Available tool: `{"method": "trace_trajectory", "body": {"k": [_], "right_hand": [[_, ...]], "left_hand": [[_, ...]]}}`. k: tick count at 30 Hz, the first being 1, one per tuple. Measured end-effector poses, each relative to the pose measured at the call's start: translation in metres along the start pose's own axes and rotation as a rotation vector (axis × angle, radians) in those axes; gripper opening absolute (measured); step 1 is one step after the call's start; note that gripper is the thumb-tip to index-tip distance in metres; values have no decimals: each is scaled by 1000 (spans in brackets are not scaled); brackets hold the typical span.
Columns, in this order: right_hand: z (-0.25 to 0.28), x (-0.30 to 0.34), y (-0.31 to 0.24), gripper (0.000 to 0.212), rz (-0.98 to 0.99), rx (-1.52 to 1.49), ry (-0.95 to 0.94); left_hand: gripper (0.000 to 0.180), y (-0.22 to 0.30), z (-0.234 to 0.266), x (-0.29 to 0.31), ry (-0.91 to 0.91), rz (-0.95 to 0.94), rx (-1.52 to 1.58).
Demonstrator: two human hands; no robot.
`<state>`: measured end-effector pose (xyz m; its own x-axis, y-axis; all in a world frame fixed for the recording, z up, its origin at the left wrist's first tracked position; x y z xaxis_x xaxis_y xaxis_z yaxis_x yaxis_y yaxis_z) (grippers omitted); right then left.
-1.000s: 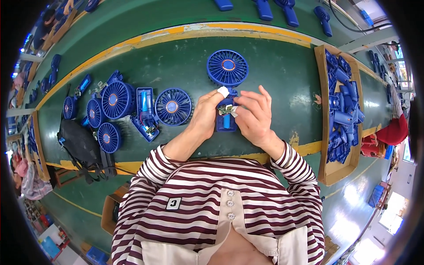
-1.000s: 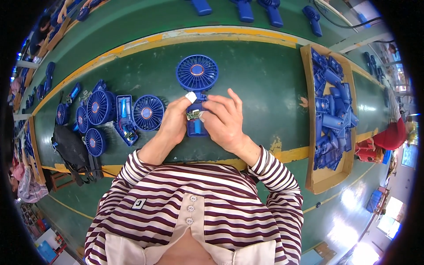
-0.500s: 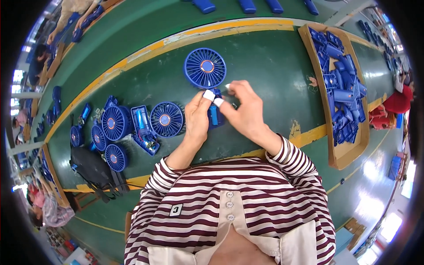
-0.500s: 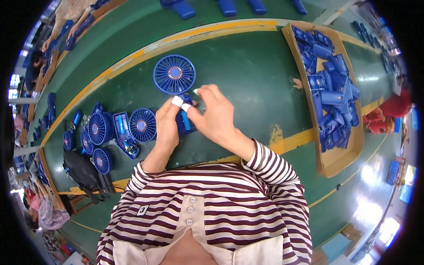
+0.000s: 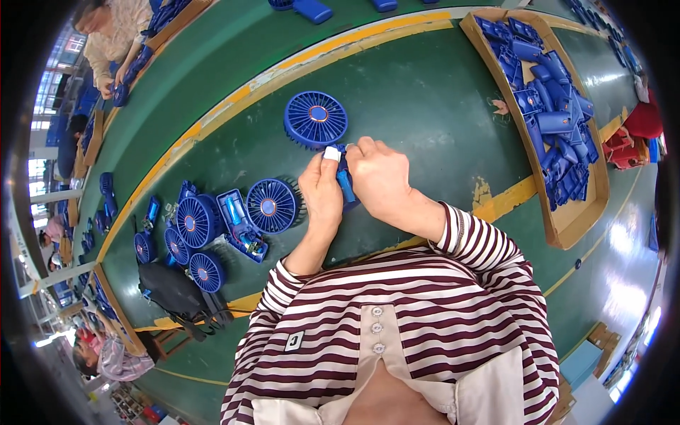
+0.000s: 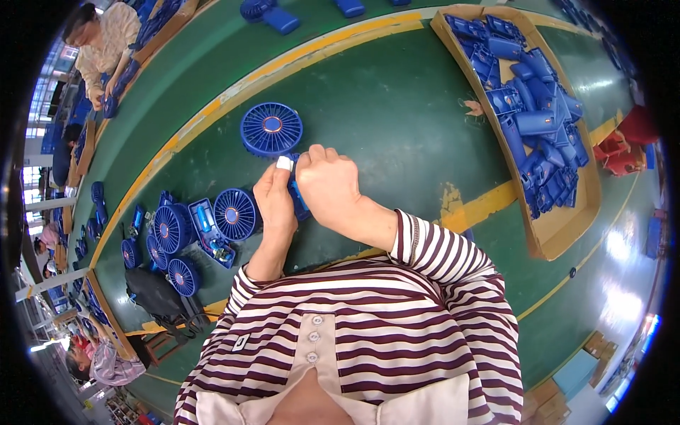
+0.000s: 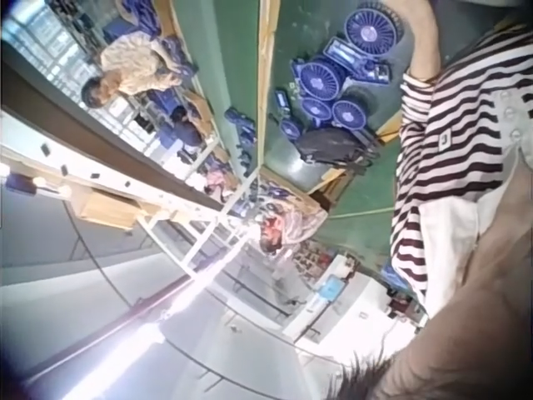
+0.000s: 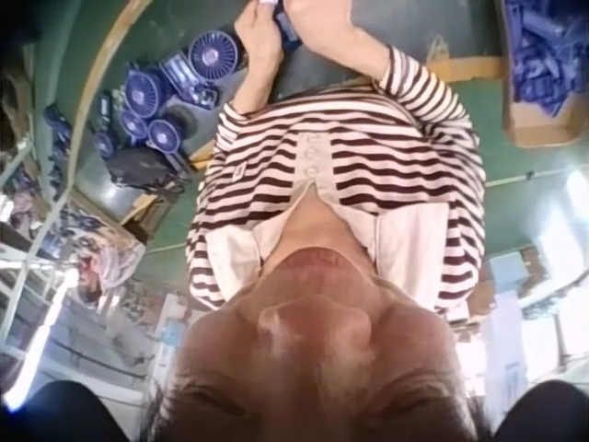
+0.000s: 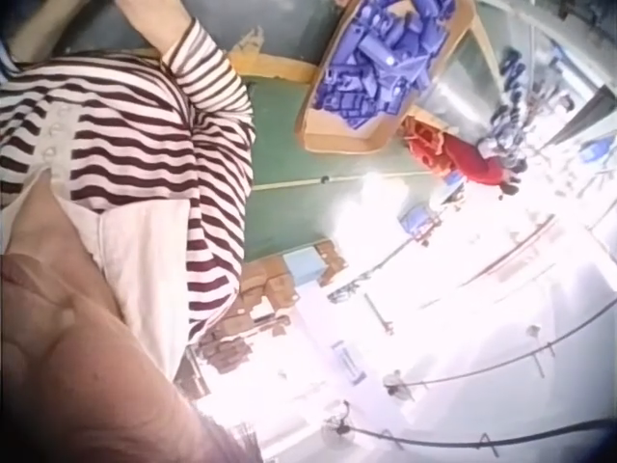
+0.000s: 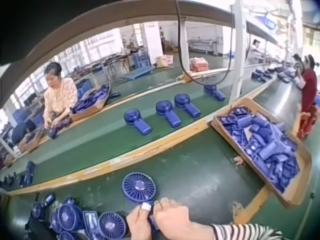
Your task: The person assembles portable fans by connecting the wiring and circuit boards into the handle housings, pressing the plastic covers onto the handles by hand, and placing the assembled fans onto the conveyor belt.
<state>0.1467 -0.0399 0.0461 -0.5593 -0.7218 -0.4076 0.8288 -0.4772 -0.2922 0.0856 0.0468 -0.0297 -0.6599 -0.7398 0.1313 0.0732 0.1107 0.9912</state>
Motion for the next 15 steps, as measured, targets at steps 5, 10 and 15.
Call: {"method": "trace_trajectory", "body": {"k": [5, 10, 15], "right_hand": [[-10, -3, -1, 29, -33, 44, -61], [-22, -1, -4, 14, -30, -33, -49], [-27, -3, -5, 9, -25, -45, -17]], "left_hand": [[22, 6, 0, -1, 31, -50, -48], [22, -3, 4, -2, 43, -57, 1], [21, -13, 10, -6, 45, 13, -13]]}}
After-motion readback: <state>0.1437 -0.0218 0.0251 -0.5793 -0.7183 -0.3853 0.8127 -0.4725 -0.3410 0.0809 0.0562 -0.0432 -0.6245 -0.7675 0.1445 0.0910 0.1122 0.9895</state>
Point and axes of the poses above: each hand's wrist, its own x-axis away from the middle knuckle, its own z-axis out of the back of the hand, y = z × x, the point moved 9 cm from there along -x, towards the middle knuckle, and after that the axes turned 1 degree about x, right-handed, at the moved point
